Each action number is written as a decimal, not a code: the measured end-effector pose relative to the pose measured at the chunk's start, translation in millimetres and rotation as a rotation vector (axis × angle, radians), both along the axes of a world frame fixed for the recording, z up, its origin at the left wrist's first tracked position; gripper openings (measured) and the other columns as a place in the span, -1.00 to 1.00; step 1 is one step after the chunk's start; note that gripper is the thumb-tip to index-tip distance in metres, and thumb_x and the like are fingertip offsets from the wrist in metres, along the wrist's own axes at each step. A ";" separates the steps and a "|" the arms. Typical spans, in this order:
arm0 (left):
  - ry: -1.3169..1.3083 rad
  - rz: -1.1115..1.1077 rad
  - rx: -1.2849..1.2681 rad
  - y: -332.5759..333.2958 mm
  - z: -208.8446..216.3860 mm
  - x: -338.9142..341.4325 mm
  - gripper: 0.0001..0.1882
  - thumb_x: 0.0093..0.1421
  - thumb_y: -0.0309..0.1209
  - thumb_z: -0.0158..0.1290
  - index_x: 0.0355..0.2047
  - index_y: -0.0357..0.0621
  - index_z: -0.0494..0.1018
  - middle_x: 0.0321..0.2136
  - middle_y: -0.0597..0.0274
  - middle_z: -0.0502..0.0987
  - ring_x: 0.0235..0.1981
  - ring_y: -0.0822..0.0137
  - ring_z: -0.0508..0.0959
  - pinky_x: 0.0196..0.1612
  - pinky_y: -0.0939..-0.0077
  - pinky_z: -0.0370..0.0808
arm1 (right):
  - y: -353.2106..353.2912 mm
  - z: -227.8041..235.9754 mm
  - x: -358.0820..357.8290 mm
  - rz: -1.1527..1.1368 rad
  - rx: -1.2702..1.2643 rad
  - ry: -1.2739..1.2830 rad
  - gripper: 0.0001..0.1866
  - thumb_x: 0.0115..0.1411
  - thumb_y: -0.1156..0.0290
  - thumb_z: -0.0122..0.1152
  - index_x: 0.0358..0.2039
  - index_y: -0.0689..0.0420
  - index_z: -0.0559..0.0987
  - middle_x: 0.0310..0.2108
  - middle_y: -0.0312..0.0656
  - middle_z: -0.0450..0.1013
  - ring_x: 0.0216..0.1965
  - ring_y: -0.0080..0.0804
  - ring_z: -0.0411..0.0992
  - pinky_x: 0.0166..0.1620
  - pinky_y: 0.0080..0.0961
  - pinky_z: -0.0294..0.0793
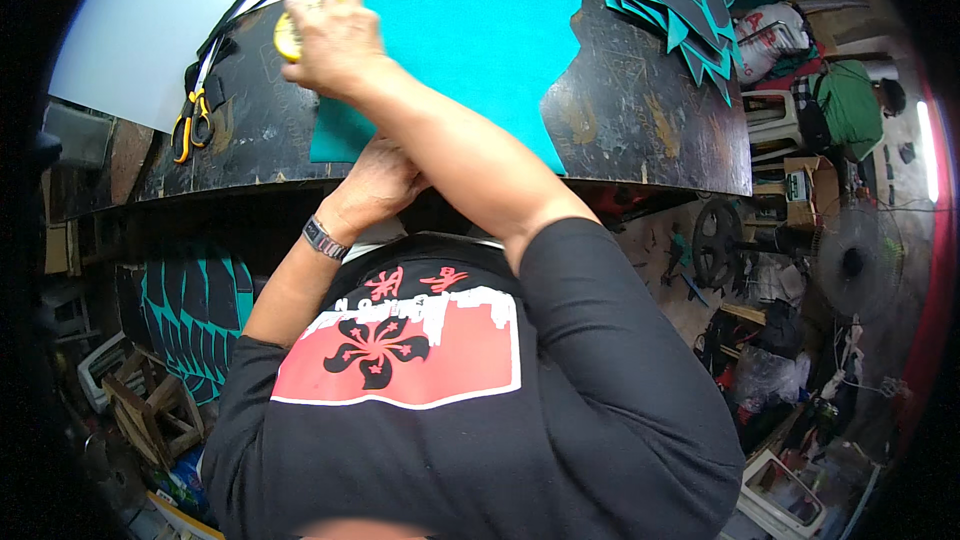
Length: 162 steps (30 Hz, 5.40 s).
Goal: The person repeatedly rubs the surface of teal paper sheets with a yellow round tool. They pick up sheets from a stack, place them on the table, rub them, then set them aside. The action is repeated for multiple sheets.
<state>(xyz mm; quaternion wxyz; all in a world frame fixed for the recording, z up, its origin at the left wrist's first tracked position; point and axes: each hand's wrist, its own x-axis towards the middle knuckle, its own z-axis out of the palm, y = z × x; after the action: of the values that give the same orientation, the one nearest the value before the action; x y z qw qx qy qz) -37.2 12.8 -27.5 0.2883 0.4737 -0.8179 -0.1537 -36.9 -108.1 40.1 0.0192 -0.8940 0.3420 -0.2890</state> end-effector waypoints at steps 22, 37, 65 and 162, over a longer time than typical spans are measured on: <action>-0.489 0.157 -0.183 -141.9 -21.6 175.4 -0.53 0.45 0.07 -0.19 0.32 0.52 0.34 0.42 0.42 0.21 0.44 0.23 0.14 0.47 0.01 0.02 | 17.1 14.9 -181.4 -0.122 -0.019 0.108 -0.11 -0.08 -0.13 0.50 0.30 -0.25 0.44 0.20 0.00 0.36 0.16 0.07 0.38 0.14 -0.08 0.49; -0.308 0.107 -0.113 -150.3 -23.8 184.2 -0.50 0.31 -0.05 0.09 0.26 0.42 0.44 0.34 0.40 0.34 0.37 0.20 0.25 0.43 0.09 0.09 | 73.9 16.0 -32.1 0.378 0.041 0.056 -0.13 -0.17 0.05 0.58 0.23 -0.24 0.48 0.20 0.04 0.32 0.10 0.13 0.37 0.09 -0.09 0.55; -0.491 0.372 -0.124 -92.2 -20.7 81.9 -0.27 0.34 0.31 -0.19 0.41 0.35 0.20 0.46 0.24 0.11 0.50 0.16 0.02 0.47 -0.17 -0.12 | -24.9 3.6 -165.5 -0.191 -0.101 0.120 -0.12 -0.09 -0.15 0.47 0.27 -0.17 0.45 0.15 0.15 0.35 0.08 0.16 0.39 0.02 0.01 0.55; -0.298 0.197 0.042 66.8 27.2 20.4 -0.28 0.14 -0.54 0.05 0.34 0.22 0.34 0.36 0.25 0.29 0.40 0.03 0.22 0.42 -0.08 0.05 | -44.2 -2.3 5.3 -0.126 0.012 0.063 -0.15 -0.14 -0.13 0.50 0.18 -0.08 0.52 0.03 0.09 0.46 0.07 0.11 0.44 -0.06 0.00 0.60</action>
<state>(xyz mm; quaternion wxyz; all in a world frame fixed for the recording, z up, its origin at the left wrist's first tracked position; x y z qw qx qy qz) -16.8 79.7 -0.2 0.1677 0.5749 -0.7978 -0.0699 -31.6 -152.3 37.8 -0.0045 -0.8792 0.3996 -0.2592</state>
